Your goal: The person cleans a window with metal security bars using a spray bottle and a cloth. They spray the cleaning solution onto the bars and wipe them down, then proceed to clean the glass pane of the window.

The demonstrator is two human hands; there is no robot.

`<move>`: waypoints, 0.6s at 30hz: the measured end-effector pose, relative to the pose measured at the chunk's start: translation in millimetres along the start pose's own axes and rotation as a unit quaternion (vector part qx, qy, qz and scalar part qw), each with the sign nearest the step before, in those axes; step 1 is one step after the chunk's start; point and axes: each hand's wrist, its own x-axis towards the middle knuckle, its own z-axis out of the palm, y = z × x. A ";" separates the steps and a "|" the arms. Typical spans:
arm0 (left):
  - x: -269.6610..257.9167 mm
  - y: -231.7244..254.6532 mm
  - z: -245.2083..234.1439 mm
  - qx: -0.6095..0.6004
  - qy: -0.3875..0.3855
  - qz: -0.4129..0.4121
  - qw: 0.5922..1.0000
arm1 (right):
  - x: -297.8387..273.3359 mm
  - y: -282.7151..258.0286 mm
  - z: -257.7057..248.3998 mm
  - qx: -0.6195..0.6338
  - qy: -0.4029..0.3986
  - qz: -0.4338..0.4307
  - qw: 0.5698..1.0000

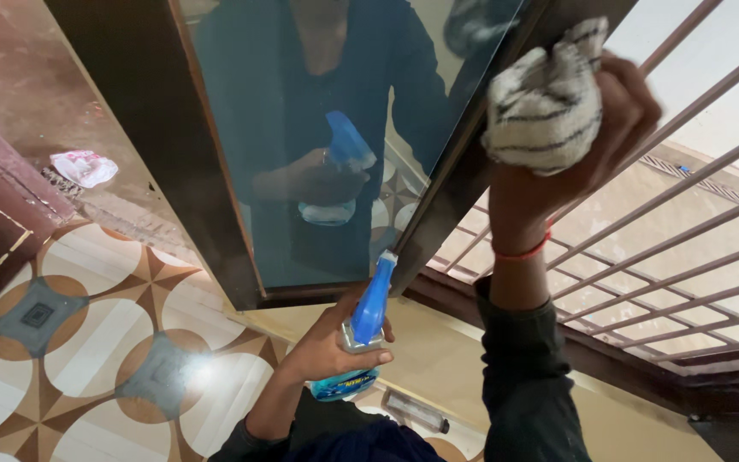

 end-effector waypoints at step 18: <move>-25.1 1.7 29.8 0.007 0.024 0.041 0.999 | -90.9 -37.3 -41.9 -0.035 -0.213 0.054 0.975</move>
